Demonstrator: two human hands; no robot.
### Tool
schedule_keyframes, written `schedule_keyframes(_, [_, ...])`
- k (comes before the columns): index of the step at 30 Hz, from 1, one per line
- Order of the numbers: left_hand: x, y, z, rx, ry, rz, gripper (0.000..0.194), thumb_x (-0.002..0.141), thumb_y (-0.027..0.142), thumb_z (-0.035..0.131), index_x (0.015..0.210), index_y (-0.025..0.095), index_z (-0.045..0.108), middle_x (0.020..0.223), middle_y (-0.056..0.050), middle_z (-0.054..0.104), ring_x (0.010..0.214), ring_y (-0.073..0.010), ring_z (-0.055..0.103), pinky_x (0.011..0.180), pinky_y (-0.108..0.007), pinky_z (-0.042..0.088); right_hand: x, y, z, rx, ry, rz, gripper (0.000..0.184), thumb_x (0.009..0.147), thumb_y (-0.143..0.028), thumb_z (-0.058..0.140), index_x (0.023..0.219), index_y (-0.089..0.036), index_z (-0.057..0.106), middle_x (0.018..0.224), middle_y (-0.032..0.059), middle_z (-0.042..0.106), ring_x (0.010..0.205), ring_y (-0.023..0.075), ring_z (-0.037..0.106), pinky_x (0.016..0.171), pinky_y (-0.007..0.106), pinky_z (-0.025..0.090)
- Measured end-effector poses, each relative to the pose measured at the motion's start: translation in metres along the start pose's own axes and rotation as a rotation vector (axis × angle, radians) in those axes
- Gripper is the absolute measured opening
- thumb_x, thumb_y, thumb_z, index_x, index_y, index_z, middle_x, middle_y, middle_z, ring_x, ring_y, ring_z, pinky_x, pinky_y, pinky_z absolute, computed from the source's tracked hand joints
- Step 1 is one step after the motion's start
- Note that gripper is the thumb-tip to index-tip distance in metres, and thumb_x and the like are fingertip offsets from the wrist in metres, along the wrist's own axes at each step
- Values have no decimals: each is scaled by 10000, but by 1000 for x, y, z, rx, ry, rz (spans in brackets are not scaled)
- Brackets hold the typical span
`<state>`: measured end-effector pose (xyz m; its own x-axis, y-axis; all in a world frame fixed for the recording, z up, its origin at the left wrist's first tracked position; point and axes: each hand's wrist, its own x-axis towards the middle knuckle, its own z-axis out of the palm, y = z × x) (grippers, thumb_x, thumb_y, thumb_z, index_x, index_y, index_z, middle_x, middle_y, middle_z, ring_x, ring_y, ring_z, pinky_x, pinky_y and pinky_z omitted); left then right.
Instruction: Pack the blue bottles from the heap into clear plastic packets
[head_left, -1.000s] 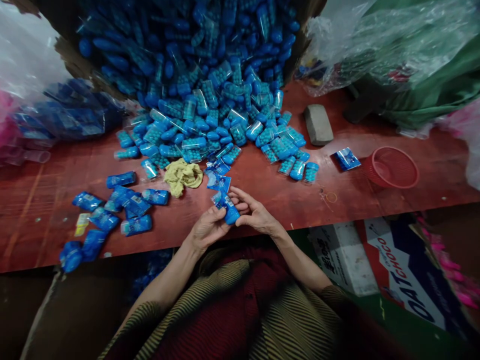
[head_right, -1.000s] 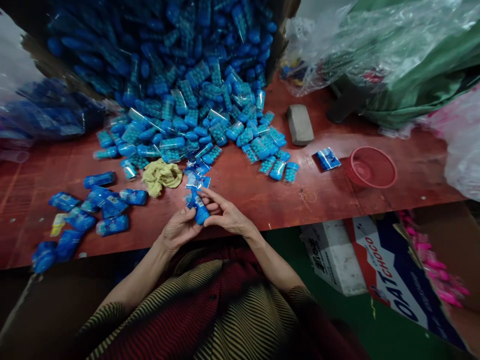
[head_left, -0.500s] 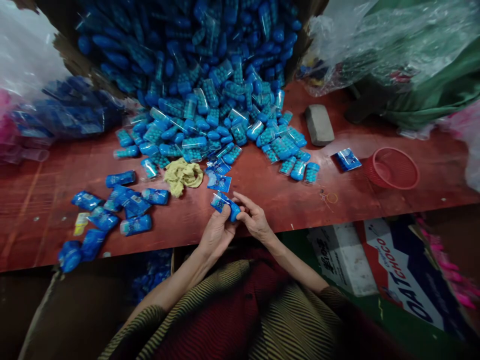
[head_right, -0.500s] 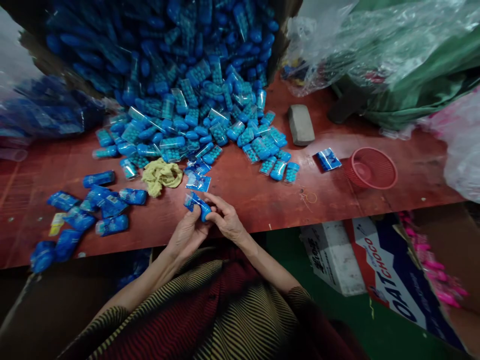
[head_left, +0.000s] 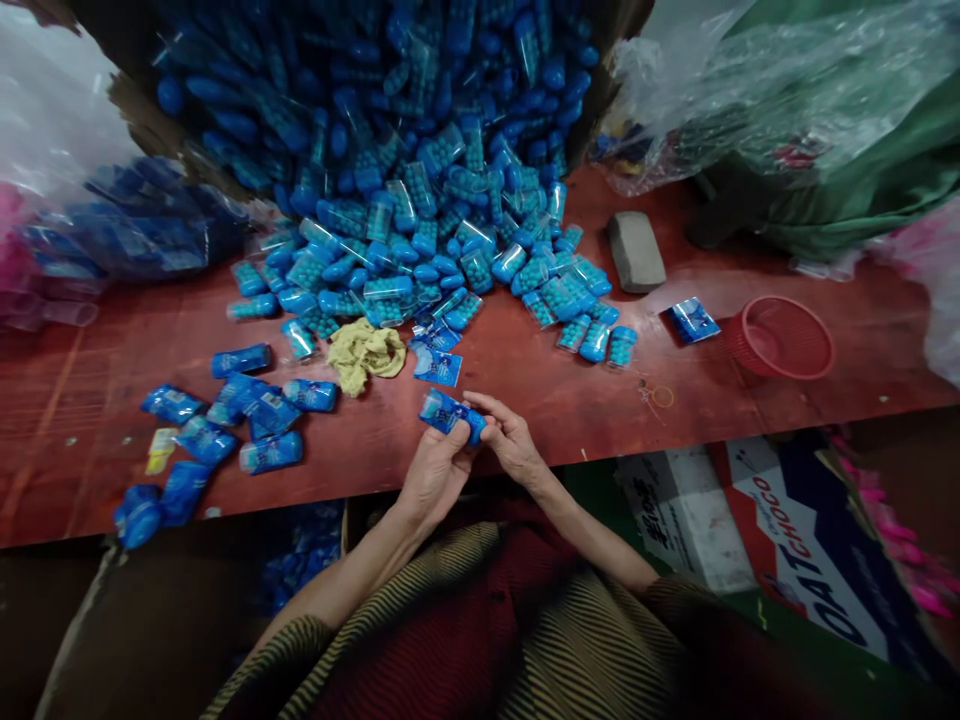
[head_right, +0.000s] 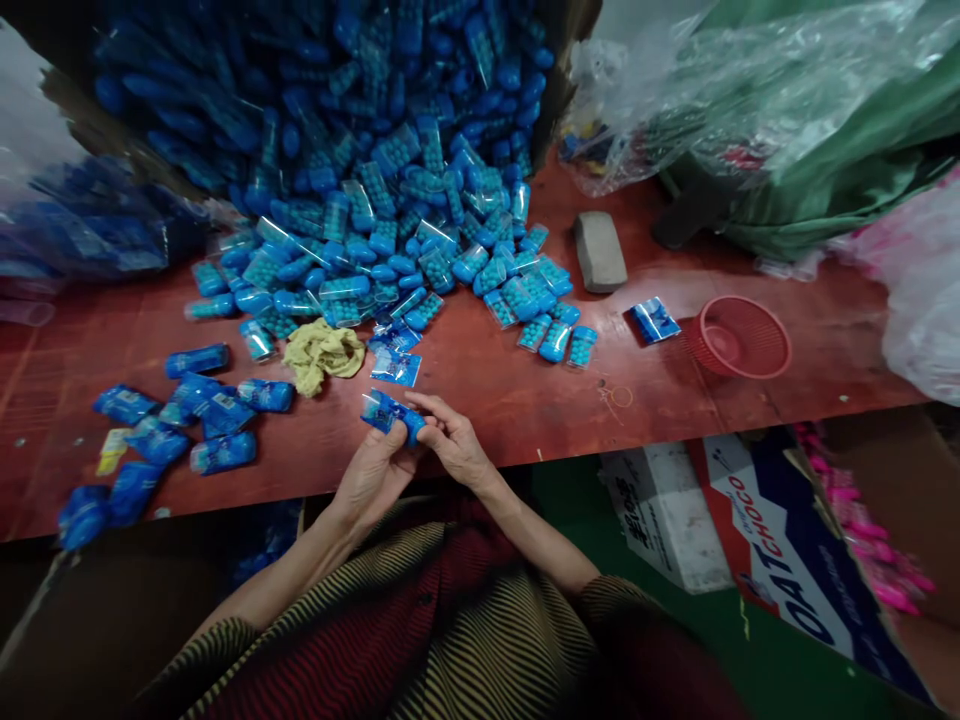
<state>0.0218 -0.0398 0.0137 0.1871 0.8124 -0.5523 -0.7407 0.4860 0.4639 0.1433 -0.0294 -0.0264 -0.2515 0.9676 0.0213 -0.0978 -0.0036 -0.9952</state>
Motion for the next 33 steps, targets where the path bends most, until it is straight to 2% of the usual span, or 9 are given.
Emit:
schedule_keyframes(4, [3,-3,-1,-42,66,14,248,646,233,776,840,129,664,828,-20,690,725,-101,634,755,-223,518,0,0,5,-34,16,-22,425,849,-502,521,1211,-288,585,1159,32,608,1086,187,557,969,322,416])
schedule_keyframes(7, [3,1,0,-32,81,-4,253,668,261,760,857,125,661,844,-34,689,758,-128,646,814,-281,521,3,-1,6,8,17,29,501,785,-557,574,1202,-281,588,1115,34,618,1026,194,576,899,318,462])
schedule_keyframes(10, [3,8,1,15,22,-51,227,715,219,719,911,122,661,846,-49,693,817,-156,659,859,-316,513,7,0,1,39,16,53,553,738,-557,627,1212,-276,579,1088,30,617,986,186,582,899,323,463])
schedule_keyframes(15, [3,14,-4,54,-74,-68,292,705,129,699,994,130,657,882,-67,710,890,-185,662,894,-331,499,9,0,-6,58,-52,39,558,756,-462,655,1272,-292,527,1154,28,602,1023,181,574,959,345,432])
schedule_keyframes(19, [0,7,-6,76,-62,-31,273,683,145,726,949,109,678,870,-78,712,900,-195,659,881,-311,492,4,-6,-2,61,-25,32,491,789,-488,606,1236,-290,559,1162,24,612,1072,188,562,979,344,420])
schedule_keyframes(26, [-1,-9,-5,11,-10,24,233,686,213,745,890,120,681,892,-51,706,814,-133,651,845,-256,493,3,-9,4,89,32,54,510,756,-522,623,1198,-271,585,1062,33,623,942,176,587,861,309,471])
schedule_keyframes(29, [0,-4,-6,-6,-22,-44,158,736,210,702,865,123,674,861,-60,707,813,-150,660,858,-290,495,7,-9,-2,29,-32,104,471,755,-456,640,1190,-279,598,843,-8,613,682,123,535,716,274,481])
schedule_keyframes(31, [2,2,-7,-4,-34,-88,126,767,211,669,852,119,672,833,-70,710,819,-171,669,854,-313,501,10,-9,-7,23,-124,152,460,774,-396,624,1218,-284,583,635,-55,507,540,91,420,625,247,453])
schedule_keyframes(33, [3,6,-9,-3,-39,-96,110,771,205,662,839,120,672,816,-68,714,817,-175,674,843,-310,509,12,-9,-9,32,-178,172,456,778,-352,614,1227,-277,579,554,-74,403,510,85,355,594,232,427])
